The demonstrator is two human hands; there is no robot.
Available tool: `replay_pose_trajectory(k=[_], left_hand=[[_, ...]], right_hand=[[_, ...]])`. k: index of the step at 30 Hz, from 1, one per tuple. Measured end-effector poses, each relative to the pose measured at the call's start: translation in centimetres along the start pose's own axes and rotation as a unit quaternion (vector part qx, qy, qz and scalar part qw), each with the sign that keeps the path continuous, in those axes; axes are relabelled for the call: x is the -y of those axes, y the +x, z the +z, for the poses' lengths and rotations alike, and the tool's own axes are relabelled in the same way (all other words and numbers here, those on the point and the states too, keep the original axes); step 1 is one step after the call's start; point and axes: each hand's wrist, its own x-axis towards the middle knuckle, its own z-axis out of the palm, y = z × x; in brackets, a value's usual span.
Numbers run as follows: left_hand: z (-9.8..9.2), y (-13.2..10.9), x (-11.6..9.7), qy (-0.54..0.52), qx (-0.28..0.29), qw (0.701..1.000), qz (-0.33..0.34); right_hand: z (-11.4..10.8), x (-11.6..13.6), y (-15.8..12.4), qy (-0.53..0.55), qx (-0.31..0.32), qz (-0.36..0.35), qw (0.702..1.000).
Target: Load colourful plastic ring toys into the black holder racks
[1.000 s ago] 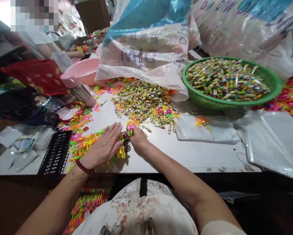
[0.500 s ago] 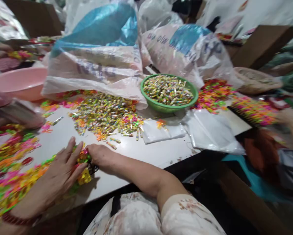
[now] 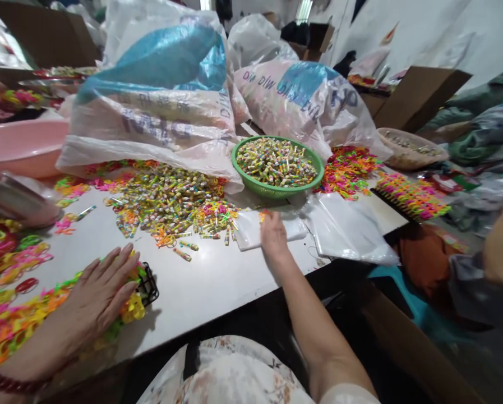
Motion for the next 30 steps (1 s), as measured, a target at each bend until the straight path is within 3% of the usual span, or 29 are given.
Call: replay_pose_trajectory(k=[2, 5, 8, 11, 13, 15, 17, 19, 21, 23, 27, 30], left_hand=[[0.0, 0.0, 0.0, -0.006, 0.0, 1.0, -0.004], [-0.4, 0.1, -0.2, -0.009, 0.013, 1.0, -0.013], [-1.9, 0.4, -1.0, -0.006, 0.065, 0.997, -0.042], [-3.3, 1.1, -1.9, -0.005, 0.124, 0.99, -0.074], [-3.6, 1.5, -2.0, -0.005, 0.147, 0.986, -0.08], [-3.7, 1.7, -2.0, -0.007, 0.158, 0.984, -0.083], [-3.7, 1.6, -2.0, -0.008, 0.159, 0.984, -0.085], [-3.6, 1.5, -1.9, -0.007, 0.157, 0.984, -0.083], [-3.6, 1.5, -1.9, -0.004, 0.153, 0.985, -0.08], [-3.5, 1.4, -1.9, -0.006, 0.148, 0.986, -0.076], [-3.6, 1.5, -1.9, -0.011, 0.139, 0.987, -0.075], [-3.6, 1.5, -2.0, -0.013, 0.137, 0.988, -0.076]], right_hand=[[-0.6, -2.4, 0.2, -0.058, 0.011, 0.025, 0.998], [-1.1, -3.1, 0.3, -0.124, 0.054, 0.035, 0.99], [-1.2, -1.4, 0.1, -0.083, 0.056, 0.055, 0.993], [-0.3, 2.5, -1.1, 0.102, 0.058, 0.065, 0.991], [0.6, 6.3, -3.1, 0.284, 0.127, 0.056, 0.949], [1.5, 10.5, -5.9, 0.443, 0.227, 0.048, 0.866], [2.3, 14.3, -8.6, 0.52, 0.302, 0.033, 0.798], [3.3, 17.0, -10.5, 0.55, 0.332, -0.006, 0.766], [4.3, 18.6, -11.2, 0.554, 0.331, -0.045, 0.762], [5.2, 19.3, -11.2, 0.539, 0.317, -0.077, 0.777], [6.1, 19.5, -10.7, 0.468, 0.27, -0.166, 0.825], [6.1, 19.4, -10.7, 0.437, 0.249, -0.235, 0.832]])
